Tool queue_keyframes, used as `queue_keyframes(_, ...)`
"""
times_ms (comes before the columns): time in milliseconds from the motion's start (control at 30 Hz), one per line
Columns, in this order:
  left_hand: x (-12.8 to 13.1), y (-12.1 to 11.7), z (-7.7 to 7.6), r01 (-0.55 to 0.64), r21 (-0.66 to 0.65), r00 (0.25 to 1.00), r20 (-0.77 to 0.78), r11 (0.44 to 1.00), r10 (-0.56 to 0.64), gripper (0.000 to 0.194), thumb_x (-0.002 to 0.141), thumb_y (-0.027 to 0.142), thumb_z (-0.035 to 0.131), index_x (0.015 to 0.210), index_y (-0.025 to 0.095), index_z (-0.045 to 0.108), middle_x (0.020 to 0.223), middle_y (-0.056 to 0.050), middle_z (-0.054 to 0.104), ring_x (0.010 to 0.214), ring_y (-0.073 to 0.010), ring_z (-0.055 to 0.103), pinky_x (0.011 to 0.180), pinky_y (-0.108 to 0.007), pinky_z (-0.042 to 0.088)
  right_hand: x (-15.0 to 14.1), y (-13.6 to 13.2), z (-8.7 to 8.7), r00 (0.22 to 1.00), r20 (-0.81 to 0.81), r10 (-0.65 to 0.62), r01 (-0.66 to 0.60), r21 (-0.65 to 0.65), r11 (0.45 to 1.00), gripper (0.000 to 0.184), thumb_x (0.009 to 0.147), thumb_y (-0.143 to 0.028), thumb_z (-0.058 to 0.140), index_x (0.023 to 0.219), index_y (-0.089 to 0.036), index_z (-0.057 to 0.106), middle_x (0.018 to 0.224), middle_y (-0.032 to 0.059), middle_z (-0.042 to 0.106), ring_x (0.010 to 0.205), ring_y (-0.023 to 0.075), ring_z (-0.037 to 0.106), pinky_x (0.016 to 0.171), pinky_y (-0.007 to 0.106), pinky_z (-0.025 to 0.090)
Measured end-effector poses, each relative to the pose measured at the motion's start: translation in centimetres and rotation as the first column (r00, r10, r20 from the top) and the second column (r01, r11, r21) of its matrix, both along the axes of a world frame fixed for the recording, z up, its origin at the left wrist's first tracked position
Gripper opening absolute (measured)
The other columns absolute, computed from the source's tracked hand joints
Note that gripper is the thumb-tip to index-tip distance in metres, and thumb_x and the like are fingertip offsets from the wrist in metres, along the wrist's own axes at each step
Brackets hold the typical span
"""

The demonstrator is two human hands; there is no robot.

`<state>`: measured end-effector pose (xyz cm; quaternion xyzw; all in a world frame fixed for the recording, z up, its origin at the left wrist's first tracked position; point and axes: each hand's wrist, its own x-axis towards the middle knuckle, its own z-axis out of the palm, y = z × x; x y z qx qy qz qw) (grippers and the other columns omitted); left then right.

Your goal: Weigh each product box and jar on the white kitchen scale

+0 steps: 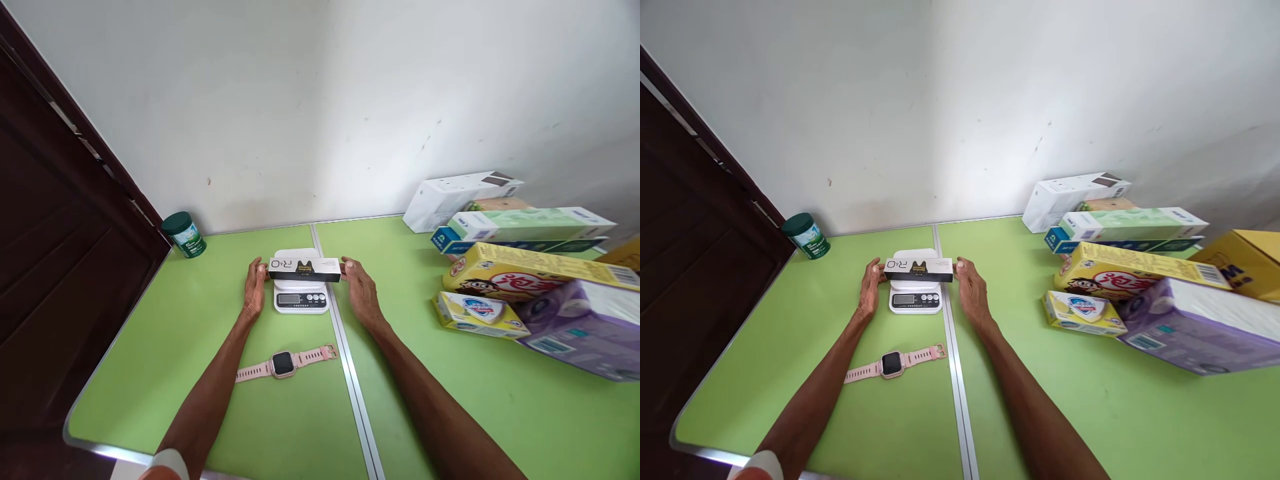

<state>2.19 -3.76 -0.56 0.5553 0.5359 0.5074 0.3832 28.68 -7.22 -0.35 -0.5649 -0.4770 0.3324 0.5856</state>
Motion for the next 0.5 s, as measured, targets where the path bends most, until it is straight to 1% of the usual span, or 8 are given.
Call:
queue_keyframes(133,-0.01,0.17,-0.17,-0.008,-0.003,1.0,-0.008,1.0,0.008,0.094,0.095,0.092,0.04,0.154,0.021,0.051,0.147,-0.019,0.068,0.119,-0.0314,0.074,0.112,-0.053,0.056,0.02,-0.11,0.31,1.0,0.003,0.006,-0.006,0.006,1.0,0.085,0.093,-0.096,0.039,0.122,-0.022,0.07,0.122,0.0171,0.081,0.118,0.0368,0.077,0.112,0.057,0.057)
queue_keyframes(300,0.07,0.22,-0.23,-0.02,0.003,1.0,-0.003,1.0,0.02,0.085,0.097,0.088,0.043,0.15,0.023,0.054,0.144,-0.017,0.07,0.116,-0.031,0.075,0.112,-0.054,0.056,0.06,-0.13,0.35,1.0,0.016,0.011,-0.011,0.007,1.0,0.082,0.094,-0.096,0.039,0.119,-0.024,0.07,0.12,0.0161,0.082,0.116,0.0369,0.077,0.11,0.057,0.058)
queue_keyframes(500,0.18,0.02,0.06,-0.018,0.006,0.999,-0.031,1.0,0.018,0.085,0.098,0.087,0.042,0.15,0.021,0.055,0.143,-0.017,0.07,0.116,-0.0309,0.074,0.112,-0.052,0.056,0.05,-0.16,0.36,0.998,0.058,0.0,-0.001,0.006,1.0,0.077,0.096,-0.092,0.037,0.115,-0.025,0.07,0.115,0.0144,0.082,0.11,0.0354,0.077,0.106,0.054,0.058)
